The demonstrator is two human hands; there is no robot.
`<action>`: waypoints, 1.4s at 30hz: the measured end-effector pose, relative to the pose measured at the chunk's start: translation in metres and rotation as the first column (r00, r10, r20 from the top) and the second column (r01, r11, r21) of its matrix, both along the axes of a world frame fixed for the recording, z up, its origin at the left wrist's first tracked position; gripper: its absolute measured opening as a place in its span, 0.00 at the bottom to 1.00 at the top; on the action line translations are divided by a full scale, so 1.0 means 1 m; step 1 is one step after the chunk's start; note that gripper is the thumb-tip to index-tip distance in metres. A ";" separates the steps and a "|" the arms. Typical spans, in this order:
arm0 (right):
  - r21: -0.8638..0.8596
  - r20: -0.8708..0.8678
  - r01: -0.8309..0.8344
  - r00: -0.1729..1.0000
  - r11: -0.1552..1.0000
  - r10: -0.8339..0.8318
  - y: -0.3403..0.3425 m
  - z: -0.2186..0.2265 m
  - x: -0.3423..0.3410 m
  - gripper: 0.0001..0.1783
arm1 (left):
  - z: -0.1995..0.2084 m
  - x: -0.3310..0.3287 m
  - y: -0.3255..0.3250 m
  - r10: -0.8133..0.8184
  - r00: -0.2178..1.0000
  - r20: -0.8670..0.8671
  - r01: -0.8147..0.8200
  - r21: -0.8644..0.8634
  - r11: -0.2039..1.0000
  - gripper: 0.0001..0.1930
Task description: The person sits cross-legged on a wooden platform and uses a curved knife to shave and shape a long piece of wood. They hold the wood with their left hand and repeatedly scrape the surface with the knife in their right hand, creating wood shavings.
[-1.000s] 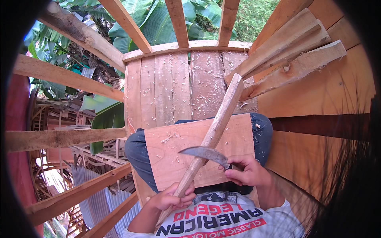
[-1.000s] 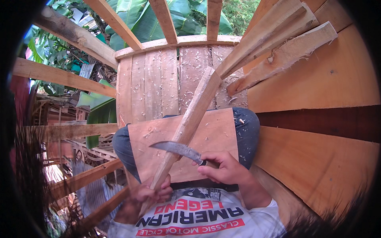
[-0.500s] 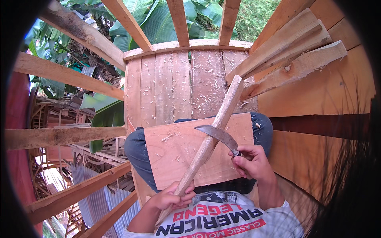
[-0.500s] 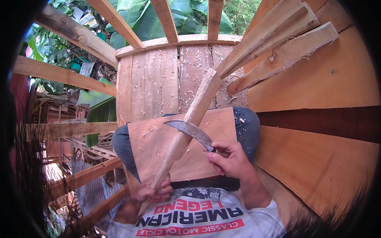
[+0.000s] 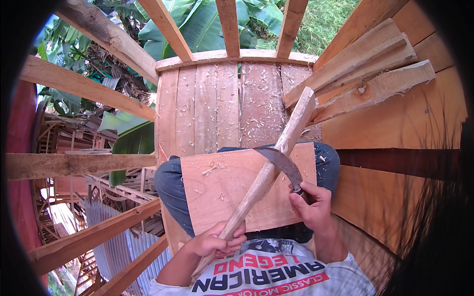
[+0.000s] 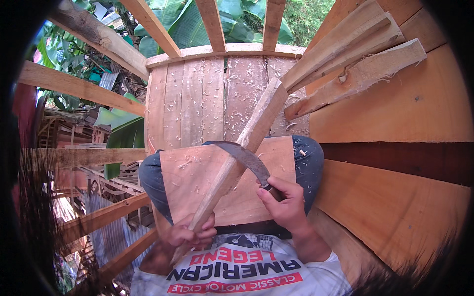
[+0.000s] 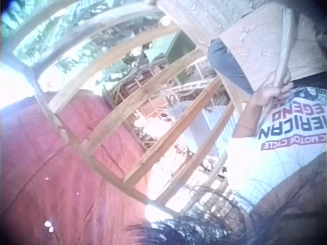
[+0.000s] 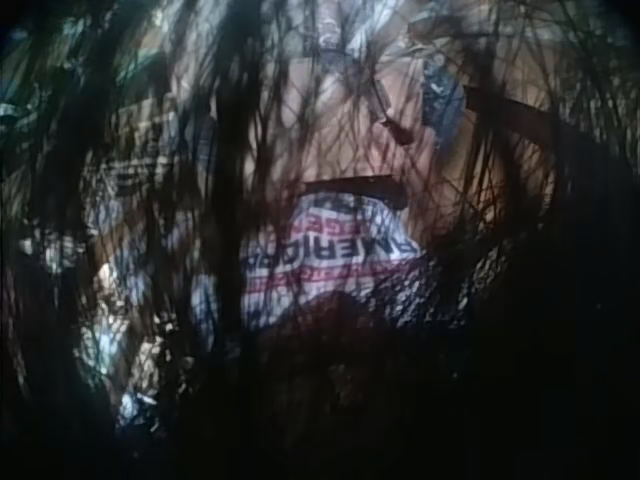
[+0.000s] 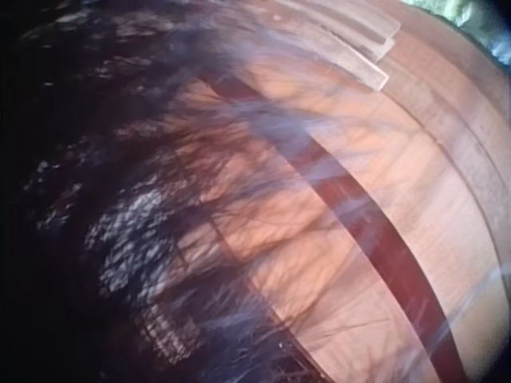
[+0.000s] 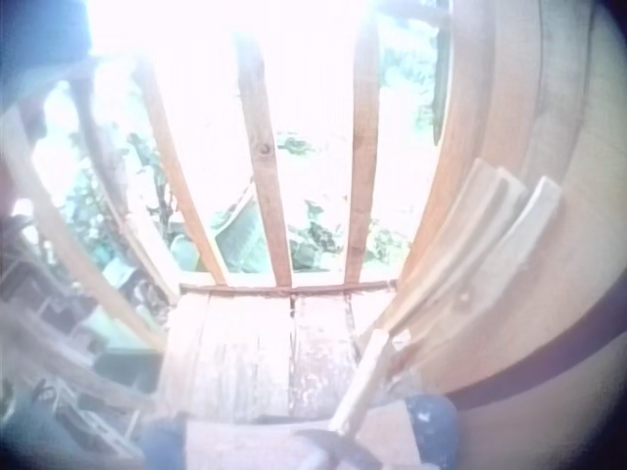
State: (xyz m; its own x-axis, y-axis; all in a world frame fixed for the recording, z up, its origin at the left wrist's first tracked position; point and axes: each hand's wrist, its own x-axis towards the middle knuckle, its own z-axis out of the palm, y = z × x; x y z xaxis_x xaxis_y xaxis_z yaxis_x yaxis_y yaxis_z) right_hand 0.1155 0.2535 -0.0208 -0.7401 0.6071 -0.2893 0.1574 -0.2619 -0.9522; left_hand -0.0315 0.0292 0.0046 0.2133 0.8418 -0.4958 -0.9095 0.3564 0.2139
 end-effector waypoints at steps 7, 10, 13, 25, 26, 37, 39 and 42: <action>-0.193 -0.029 -0.262 0.965 0.946 0.261 0.018 0.019 0.011 0.09 | -0.002 0.001 -0.003 0.005 0.998 0.055 -0.007 0.028 1.000 0.16; -0.414 -0.054 -0.336 0.937 0.846 0.346 0.013 0.016 0.004 0.09 | -0.003 0.002 -0.001 0.002 1.000 0.030 -0.003 0.025 1.000 0.15; -0.299 -0.078 -0.231 0.973 0.926 0.218 0.019 0.009 0.002 0.09 | -0.002 0.003 -0.002 -0.011 1.000 0.010 0.011 0.022 1.000 0.15; -0.368 -0.055 -0.126 0.992 0.921 0.114 0.021 0.004 -0.002 0.08 | -0.005 0.002 -0.007 -0.029 1.000 -0.008 0.029 0.023 0.999 0.15; -0.415 -0.092 0.127 0.979 0.901 -0.181 0.030 0.004 -0.009 0.08 | -0.006 0.003 -0.009 -0.025 1.000 -0.006 0.025 0.021 0.999 0.15; -0.430 -0.048 -0.244 0.968 0.870 0.248 0.008 0.009 -0.003 0.08 | -0.002 -0.002 -0.005 -0.024 0.999 -0.045 0.026 0.032 0.999 0.14; -0.408 -0.092 -0.399 0.913 0.821 0.397 0.011 0.013 -0.004 0.08 | -0.004 -0.001 -0.009 -0.054 0.996 -0.075 0.058 0.043 0.997 0.14; -0.398 -0.121 -0.345 0.938 0.850 0.325 0.022 0.007 -0.007 0.10 | -0.001 0.002 -0.009 -0.037 0.996 -0.086 0.038 0.014 0.999 0.14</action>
